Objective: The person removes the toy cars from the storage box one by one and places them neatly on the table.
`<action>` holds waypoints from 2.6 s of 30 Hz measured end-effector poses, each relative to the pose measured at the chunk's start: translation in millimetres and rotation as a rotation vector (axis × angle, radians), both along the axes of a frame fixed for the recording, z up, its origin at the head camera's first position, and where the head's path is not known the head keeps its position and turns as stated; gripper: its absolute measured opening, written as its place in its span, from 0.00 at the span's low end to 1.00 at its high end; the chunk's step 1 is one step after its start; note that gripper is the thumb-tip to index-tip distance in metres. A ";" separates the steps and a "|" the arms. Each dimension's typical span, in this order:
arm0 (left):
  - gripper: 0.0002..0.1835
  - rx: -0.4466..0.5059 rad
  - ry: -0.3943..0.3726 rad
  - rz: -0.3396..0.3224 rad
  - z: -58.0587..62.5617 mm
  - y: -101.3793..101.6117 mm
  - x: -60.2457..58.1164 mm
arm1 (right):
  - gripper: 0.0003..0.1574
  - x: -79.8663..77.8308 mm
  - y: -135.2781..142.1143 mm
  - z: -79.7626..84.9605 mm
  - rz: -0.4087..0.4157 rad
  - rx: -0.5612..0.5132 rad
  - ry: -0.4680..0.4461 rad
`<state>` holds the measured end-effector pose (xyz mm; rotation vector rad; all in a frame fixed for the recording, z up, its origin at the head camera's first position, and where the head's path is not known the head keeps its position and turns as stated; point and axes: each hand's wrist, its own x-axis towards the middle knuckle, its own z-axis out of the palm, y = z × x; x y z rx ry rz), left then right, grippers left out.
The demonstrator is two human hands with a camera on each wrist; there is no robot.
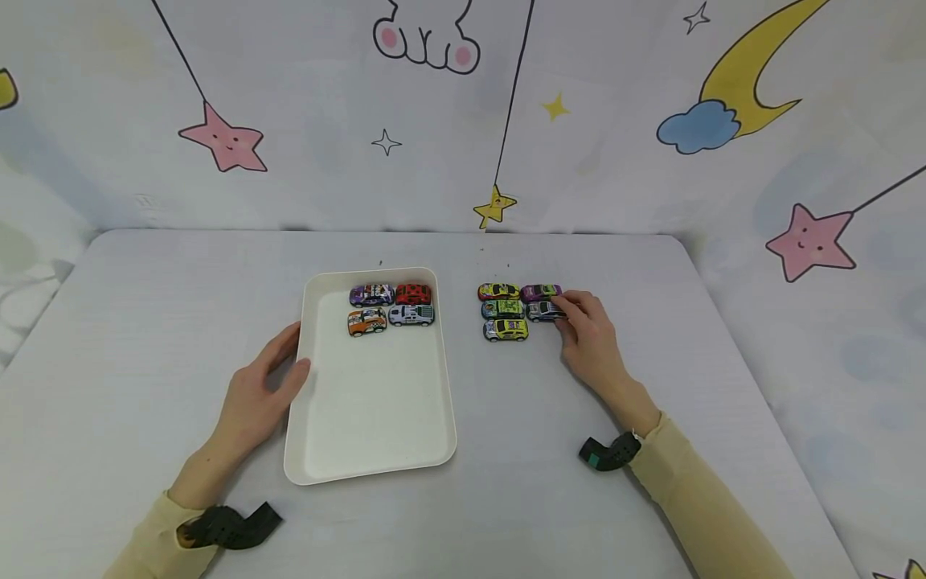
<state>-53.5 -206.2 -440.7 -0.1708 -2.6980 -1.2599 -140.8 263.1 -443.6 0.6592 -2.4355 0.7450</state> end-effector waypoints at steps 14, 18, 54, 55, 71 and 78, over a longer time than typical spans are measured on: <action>0.31 -0.007 0.002 0.013 0.4 -0.4 0.4 | 0.18 3.7 -11.2 3.7 -0.003 -0.197 0.228; 0.30 -0.002 -0.008 0.012 0.9 -1.5 1.0 | 0.17 10.2 -26.6 4.1 0.048 -0.256 0.309; 0.30 0.000 -0.016 0.006 -0.3 0.7 1.0 | 0.17 26.8 -169.1 39.6 0.513 0.191 -0.194; 0.30 0.000 -0.018 0.007 -0.3 0.8 1.1 | 0.18 25.3 -170.1 40.9 0.506 0.222 -0.205; 0.30 0.004 0.000 0.010 0.0 0.5 1.4 | 0.23 -0.3 -186.8 54.0 0.307 0.635 -0.208; 0.30 -0.001 0.008 0.006 -0.7 0.9 -0.1 | 0.25 -0.7 -189.8 56.6 0.271 0.710 -0.233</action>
